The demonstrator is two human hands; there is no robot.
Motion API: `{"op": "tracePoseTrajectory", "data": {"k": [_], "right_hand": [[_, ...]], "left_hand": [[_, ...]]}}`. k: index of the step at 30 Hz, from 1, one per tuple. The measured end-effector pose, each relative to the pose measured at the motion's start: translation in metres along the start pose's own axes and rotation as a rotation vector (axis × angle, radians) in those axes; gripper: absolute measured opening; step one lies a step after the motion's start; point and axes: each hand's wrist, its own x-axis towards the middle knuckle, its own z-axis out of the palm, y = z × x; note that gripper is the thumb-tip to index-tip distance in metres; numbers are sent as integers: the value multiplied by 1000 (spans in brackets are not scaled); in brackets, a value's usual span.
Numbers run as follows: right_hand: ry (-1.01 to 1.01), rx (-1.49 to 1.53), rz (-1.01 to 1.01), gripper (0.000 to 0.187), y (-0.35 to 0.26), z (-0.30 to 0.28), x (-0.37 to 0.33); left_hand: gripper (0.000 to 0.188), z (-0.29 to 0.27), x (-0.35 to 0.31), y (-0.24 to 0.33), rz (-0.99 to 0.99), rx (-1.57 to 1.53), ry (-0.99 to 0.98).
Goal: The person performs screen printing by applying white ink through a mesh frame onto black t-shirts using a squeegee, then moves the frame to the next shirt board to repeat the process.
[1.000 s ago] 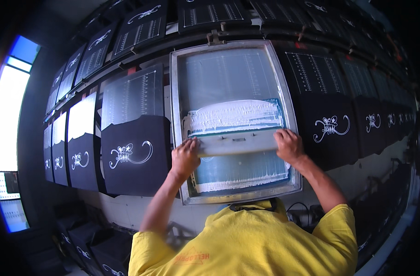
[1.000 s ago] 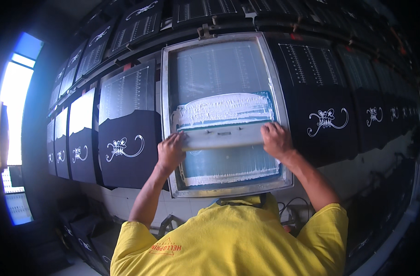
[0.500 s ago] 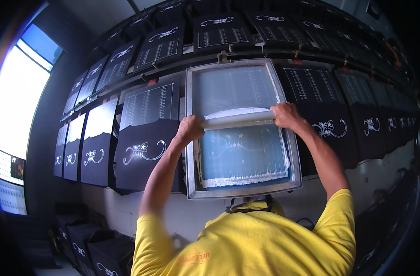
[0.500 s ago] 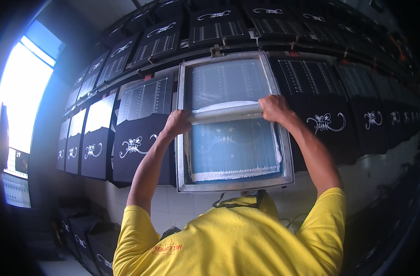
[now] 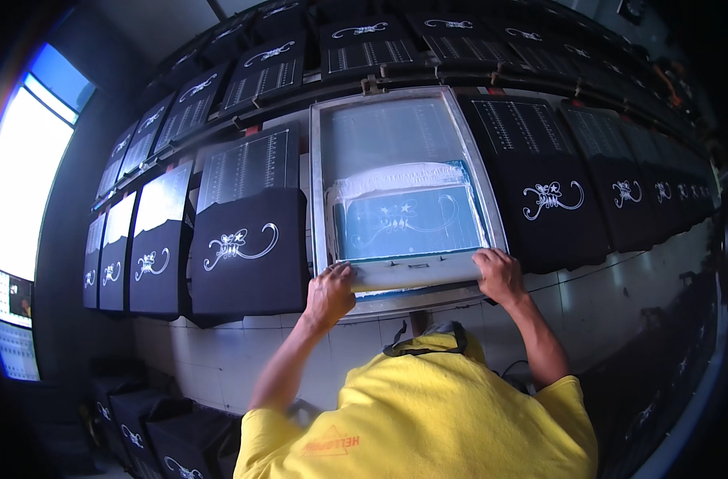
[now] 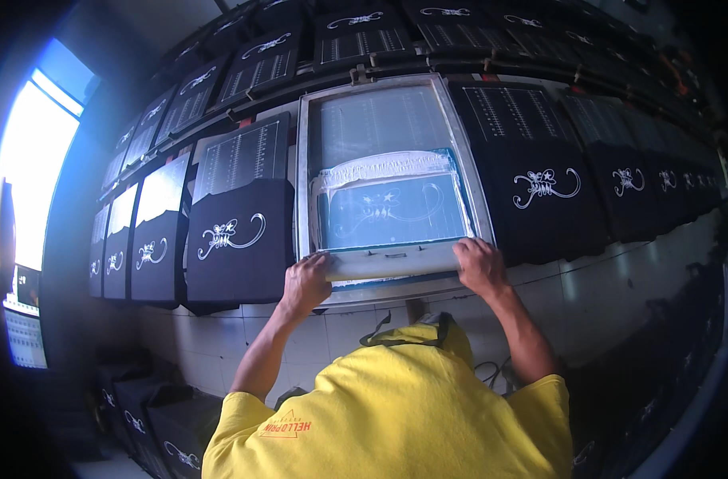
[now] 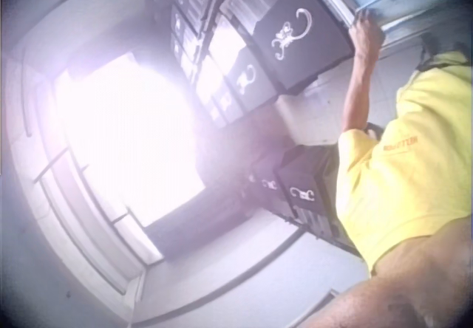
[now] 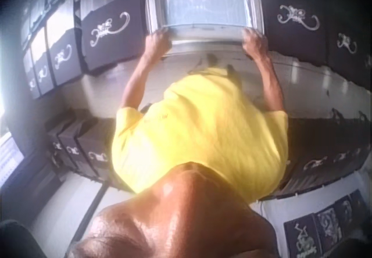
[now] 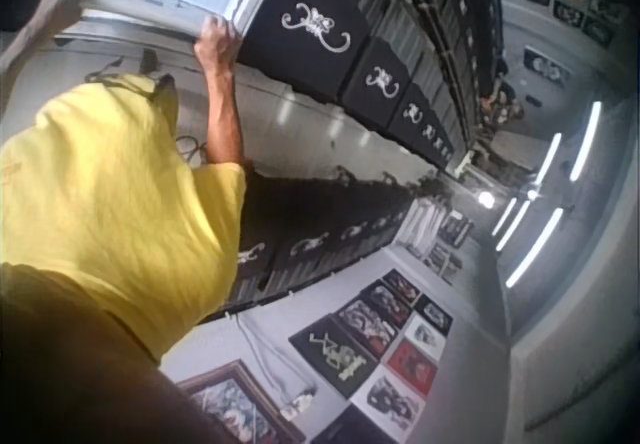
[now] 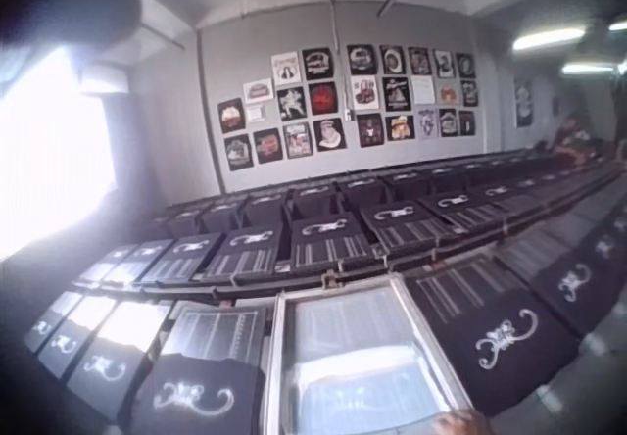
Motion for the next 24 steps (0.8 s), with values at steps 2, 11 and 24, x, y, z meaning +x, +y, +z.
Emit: {"op": "tracePoseTrajectory", "data": {"k": [2, 11, 24], "right_hand": [[39, -1, 2, 26, -4, 8, -18], [-109, -49, 23, 71, -17, 19, -51], [293, 110, 400, 32, 43, 36, -38]], "left_hand": [[42, 19, -15, -2, 49, 25, 57], [55, 44, -55, 6, 80, 48, -28], [53, 41, -49, -40, -250, -363, 223]]}}
